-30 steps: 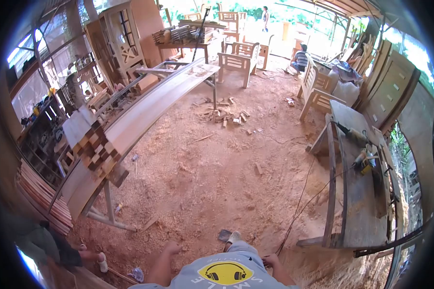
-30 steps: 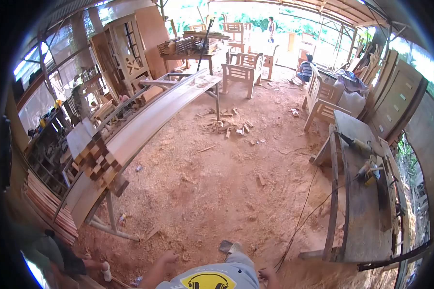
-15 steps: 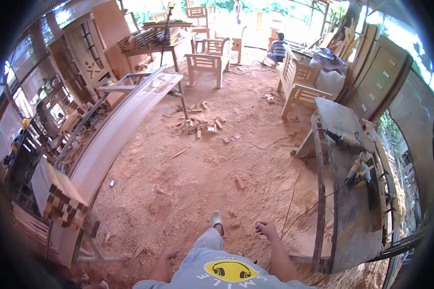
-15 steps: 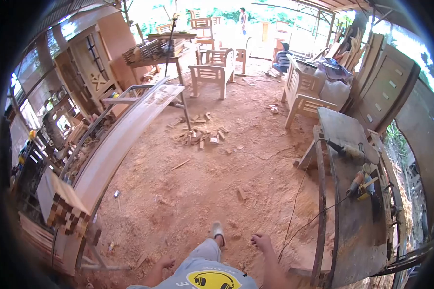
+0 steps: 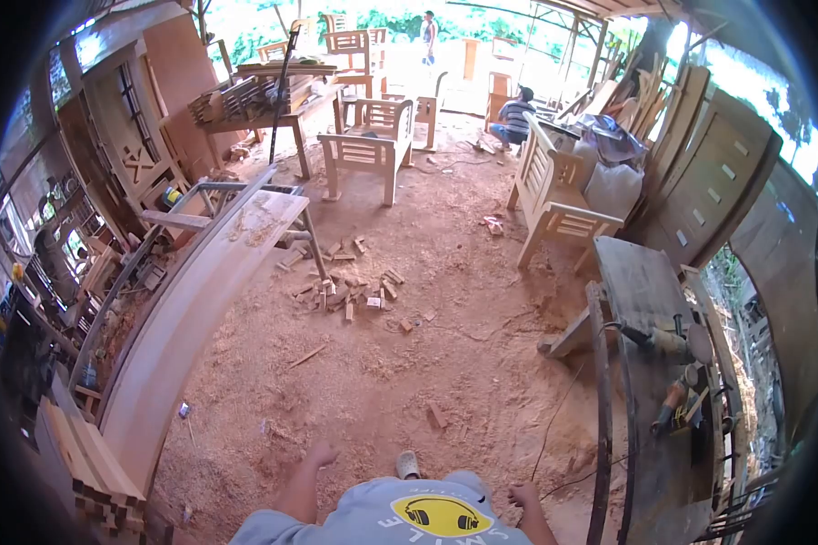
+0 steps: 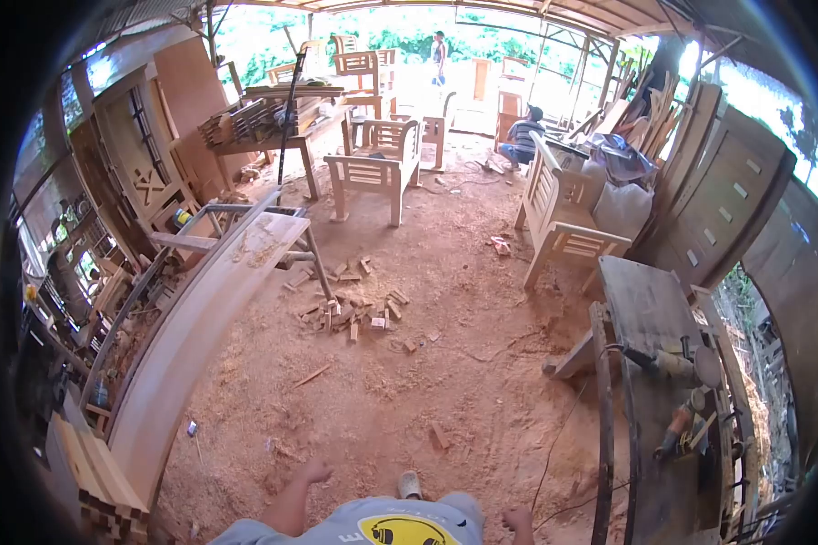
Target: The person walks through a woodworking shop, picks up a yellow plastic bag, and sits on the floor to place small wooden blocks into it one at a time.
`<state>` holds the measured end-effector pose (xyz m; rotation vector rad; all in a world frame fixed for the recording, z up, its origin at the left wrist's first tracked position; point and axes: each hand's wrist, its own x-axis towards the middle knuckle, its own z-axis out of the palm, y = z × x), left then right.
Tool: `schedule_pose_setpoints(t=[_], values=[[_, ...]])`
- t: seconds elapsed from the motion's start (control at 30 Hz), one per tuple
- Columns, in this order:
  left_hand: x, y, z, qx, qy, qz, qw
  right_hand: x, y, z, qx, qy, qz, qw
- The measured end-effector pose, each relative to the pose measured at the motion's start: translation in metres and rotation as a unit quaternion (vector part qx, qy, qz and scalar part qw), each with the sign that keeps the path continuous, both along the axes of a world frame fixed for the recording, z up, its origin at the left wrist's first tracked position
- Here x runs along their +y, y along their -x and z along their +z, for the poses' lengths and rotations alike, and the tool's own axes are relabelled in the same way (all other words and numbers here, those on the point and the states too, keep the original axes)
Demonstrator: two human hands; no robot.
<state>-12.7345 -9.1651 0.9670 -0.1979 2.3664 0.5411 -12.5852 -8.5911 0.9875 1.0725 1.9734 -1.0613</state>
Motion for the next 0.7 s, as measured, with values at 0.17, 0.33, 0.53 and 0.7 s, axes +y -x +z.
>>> schedule_pose_setpoints(t=[0.17,0.33,0.53,0.7], values=[[0.032,0.095,0.059,0.087,-0.093,0.097,0.987,-0.014,0.072,0.01,0.079,0.085,-0.156,0.981],[0.035,0.091,0.035,0.063,-0.094,0.101,0.988,-0.082,0.217,0.121,0.364,0.232,-0.18,0.884],[0.002,0.01,-0.041,-0.019,0.044,-0.209,0.977,-0.157,0.316,0.416,0.665,0.484,0.213,0.527],[0.008,-0.038,0.0,-0.14,-0.073,0.188,0.969,-0.18,0.296,0.561,0.669,0.619,0.382,0.151]])
